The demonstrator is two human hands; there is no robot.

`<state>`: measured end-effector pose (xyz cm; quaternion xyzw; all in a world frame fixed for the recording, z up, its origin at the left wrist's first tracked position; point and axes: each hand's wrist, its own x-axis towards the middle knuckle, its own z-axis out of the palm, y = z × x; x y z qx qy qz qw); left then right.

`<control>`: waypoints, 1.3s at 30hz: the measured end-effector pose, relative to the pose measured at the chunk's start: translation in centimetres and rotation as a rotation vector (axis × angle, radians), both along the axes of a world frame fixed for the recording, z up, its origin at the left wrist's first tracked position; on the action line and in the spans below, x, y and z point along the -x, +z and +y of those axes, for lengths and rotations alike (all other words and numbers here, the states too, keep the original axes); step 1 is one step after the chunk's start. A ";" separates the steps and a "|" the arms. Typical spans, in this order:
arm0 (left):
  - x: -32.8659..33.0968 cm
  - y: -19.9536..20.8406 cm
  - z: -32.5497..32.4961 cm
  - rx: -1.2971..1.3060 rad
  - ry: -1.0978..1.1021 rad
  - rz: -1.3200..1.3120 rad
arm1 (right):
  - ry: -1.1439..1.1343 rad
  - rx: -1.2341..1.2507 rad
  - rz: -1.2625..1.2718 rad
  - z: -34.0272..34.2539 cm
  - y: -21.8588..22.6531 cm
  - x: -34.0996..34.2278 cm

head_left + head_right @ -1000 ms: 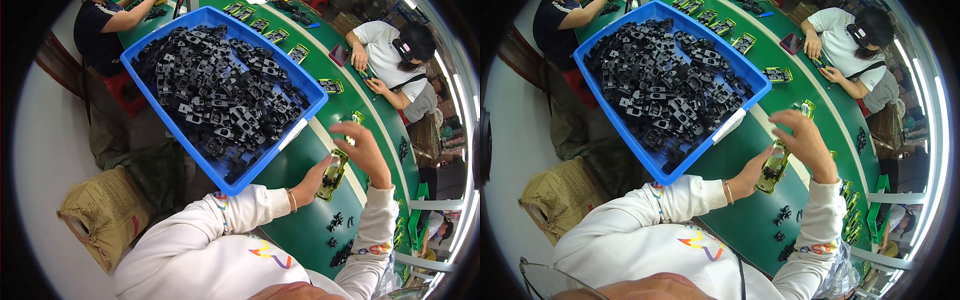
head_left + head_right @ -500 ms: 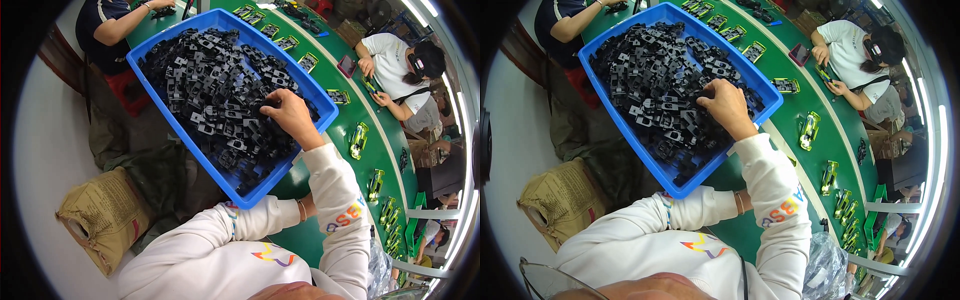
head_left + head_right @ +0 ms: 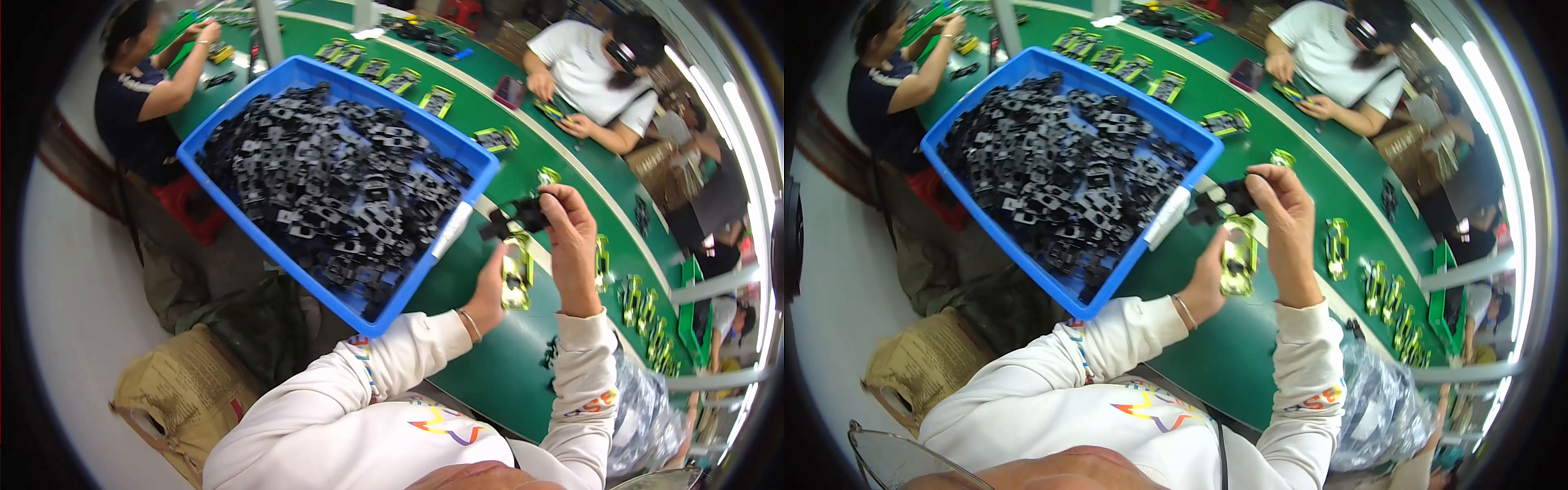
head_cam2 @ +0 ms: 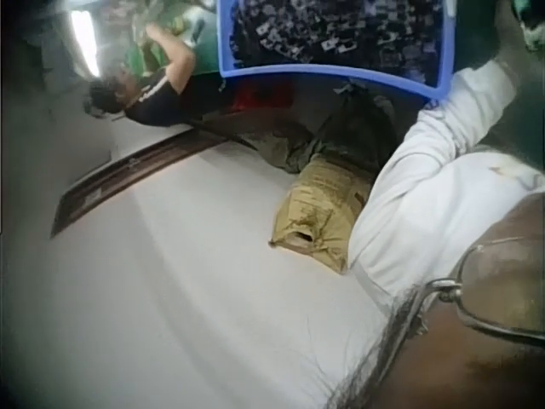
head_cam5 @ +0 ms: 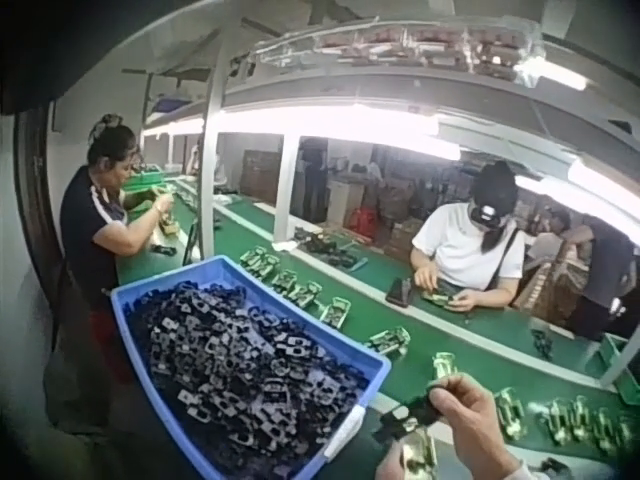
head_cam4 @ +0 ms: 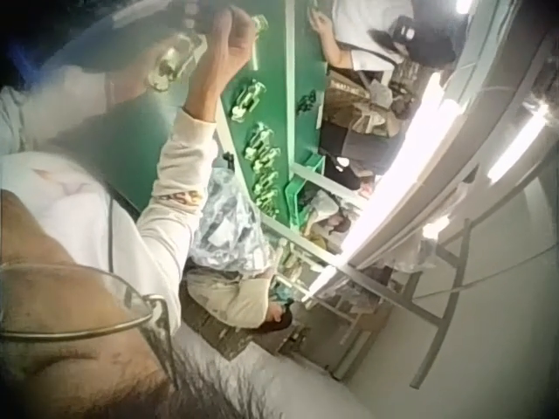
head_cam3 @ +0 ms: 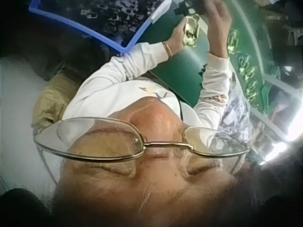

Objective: The person assembles plastic toy car components by hand, taking a plastic chassis and internal components from a tray and attaching them to a toy car body.

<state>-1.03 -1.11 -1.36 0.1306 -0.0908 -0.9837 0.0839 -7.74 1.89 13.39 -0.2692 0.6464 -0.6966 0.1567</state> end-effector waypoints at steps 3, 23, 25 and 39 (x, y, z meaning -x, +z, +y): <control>1.1 0.0 -1.0 0.057 0.188 -0.072 | -0.220 -0.312 0.229 6.3 -0.5 0.7; 0.6 0.8 -0.8 0.419 0.047 -0.095 | -0.334 -0.997 0.714 18.1 -8.4 -6.9; 0.6 0.9 -0.8 0.431 0.039 -0.091 | -0.318 -0.982 0.735 18.0 -9.5 -7.0; 0.6 0.8 -1.2 0.406 0.058 -0.101 | -0.390 -0.915 1.056 16.0 -10.7 -8.9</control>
